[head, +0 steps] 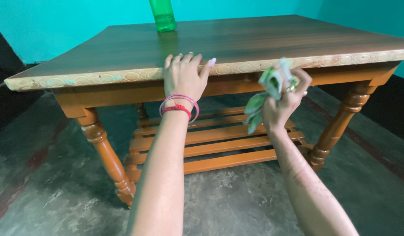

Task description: The person sprays a wooden table with a green spray bottle and wipes the surface with a cloth. The person moves the spray bottle aside and continues wiping the table top and edges.

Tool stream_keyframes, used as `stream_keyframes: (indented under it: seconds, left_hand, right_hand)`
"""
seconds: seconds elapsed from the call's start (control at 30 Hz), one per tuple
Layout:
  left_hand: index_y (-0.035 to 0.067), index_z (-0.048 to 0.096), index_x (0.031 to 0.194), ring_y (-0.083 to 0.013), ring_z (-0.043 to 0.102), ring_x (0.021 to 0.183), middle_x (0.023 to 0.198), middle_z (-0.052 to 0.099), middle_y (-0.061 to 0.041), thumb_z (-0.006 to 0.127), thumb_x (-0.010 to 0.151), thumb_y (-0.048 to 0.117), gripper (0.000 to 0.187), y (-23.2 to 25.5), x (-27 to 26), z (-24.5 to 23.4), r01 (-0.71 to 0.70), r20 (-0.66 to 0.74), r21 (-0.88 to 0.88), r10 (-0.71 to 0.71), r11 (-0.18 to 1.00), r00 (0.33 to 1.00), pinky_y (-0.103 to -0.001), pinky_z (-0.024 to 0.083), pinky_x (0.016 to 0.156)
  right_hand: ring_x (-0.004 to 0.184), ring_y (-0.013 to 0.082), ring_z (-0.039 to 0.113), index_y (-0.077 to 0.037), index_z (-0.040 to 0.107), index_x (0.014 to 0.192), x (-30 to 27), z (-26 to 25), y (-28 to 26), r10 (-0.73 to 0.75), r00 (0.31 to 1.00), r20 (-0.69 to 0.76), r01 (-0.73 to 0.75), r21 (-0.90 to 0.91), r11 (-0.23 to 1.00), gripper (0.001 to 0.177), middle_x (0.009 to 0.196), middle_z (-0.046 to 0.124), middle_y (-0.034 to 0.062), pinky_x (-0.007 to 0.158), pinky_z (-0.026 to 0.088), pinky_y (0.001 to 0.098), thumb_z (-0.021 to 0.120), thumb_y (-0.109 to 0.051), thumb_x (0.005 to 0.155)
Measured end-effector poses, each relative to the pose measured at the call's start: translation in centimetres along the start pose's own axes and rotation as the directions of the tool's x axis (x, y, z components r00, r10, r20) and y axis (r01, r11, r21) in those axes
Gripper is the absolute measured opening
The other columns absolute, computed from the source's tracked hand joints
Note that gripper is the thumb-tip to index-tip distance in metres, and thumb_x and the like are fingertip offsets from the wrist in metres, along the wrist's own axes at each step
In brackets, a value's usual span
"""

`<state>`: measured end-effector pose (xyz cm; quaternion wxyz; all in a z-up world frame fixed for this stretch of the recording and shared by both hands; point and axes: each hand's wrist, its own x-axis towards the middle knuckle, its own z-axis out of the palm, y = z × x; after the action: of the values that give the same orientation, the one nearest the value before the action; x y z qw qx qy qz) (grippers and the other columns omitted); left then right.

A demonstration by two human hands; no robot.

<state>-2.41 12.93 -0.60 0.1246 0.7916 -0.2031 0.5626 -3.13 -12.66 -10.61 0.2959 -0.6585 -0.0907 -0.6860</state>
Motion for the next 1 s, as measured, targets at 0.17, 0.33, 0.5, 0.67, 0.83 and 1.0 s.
stream_keyframes:
  seconds: [0.17, 0.33, 0.5, 0.67, 0.83, 1.0]
  left_hand:
    - [0.008, 0.079, 0.096, -0.0351, 0.068, 0.097, 0.098, 0.076, -0.014, 0.057, 0.101, 0.051, 0.049, 0.5, 0.0, -0.6, 0.002, -0.026, -0.024, -0.002, 1.0, 1.0, -0.049, 0.045, 0.098]
    - [0.007, 0.077, 0.091, -0.0363, 0.067, 0.091, 0.093, 0.074, -0.015, 0.055, 0.102, 0.051, 0.051, 0.7, -0.1, -0.4, 0.001, -0.062, 0.002, -0.001, 1.0, 0.998, -0.048, 0.047, 0.096]
    - [0.007, 0.076, 0.085, -0.0377, 0.067, 0.09, 0.088, 0.073, -0.017, 0.054, 0.102, 0.052, 0.053, 0.7, -0.1, -0.1, -0.001, -0.068, 0.014, 0.002, 1.0, 0.998, -0.05, 0.047, 0.099]
    - [0.007, 0.075, 0.084, -0.0389, 0.067, 0.093, 0.089, 0.073, -0.018, 0.052, 0.103, 0.052, 0.055, 0.7, -0.2, 0.2, -0.015, -0.106, 0.035, 0.019, 0.999, 0.994, -0.05, 0.046, 0.102]
    - [0.007, 0.075, 0.084, -0.0396, 0.067, 0.094, 0.089, 0.072, -0.019, 0.05, 0.104, 0.051, 0.054, 0.9, -0.1, 0.0, 0.007, -0.055, 0.035, -0.005, 0.999, 0.998, -0.051, 0.045, 0.104]
    - [0.009, 0.076, 0.091, -0.0376, 0.067, 0.097, 0.094, 0.074, -0.016, 0.049, 0.104, 0.045, 0.048, 1.1, -0.2, -0.2, 0.051, 0.014, -0.035, -0.051, 0.998, 0.999, -0.054, 0.043, 0.11]
  right_hand:
    - [0.133, 0.0259, 0.045, -0.013, 0.07, 0.142, 1.9, 3.5, -0.5, 0.168, 0.985, -0.047, -0.169, -0.041, 0.985, 0.06, 0.136, 0.041, 0.01, 0.11, 0.047, 0.0393, 0.061, 0.007, 0.087]
    - [0.13, 0.0284, 0.045, -0.012, 0.071, 0.146, 1.5, 3.7, -2.3, 0.177, 0.982, -0.064, -0.183, -0.098, 0.978, 0.071, 0.128, 0.042, 0.0103, 0.109, 0.034, 0.044, 0.057, 0.006, 0.078]
    - [0.13, 0.0268, 0.045, -0.013, 0.072, 0.144, 1.1, 4.4, -3.3, 0.173, 0.983, -0.067, -0.177, -0.065, 0.982, 0.071, 0.127, 0.04, 0.0097, 0.11, 0.034, 0.0422, 0.055, 0.006, 0.078]
    - [0.13, 0.0266, 0.044, -0.013, 0.072, 0.141, 0.4, 5.3, -4.6, 0.148, 0.987, -0.064, -0.154, -0.083, 0.985, 0.069, 0.125, 0.041, 0.0093, 0.107, 0.033, 0.0434, 0.056, 0.006, 0.077]
    - [0.127, 0.0255, 0.044, -0.013, 0.071, 0.144, -0.4, 6.2, -6.5, 0.158, 0.986, -0.052, -0.161, -0.059, 0.985, 0.072, 0.124, 0.041, 0.0094, 0.107, 0.035, 0.0439, 0.054, 0.008, 0.077]
    - [0.128, 0.0245, 0.043, -0.012, 0.07, 0.144, -1.0, 7.6, -7.2, 0.131, 0.989, -0.068, -0.131, -0.01, 0.991, 0.068, 0.127, 0.042, 0.0086, 0.108, 0.039, 0.0425, 0.057, 0.01, 0.082]
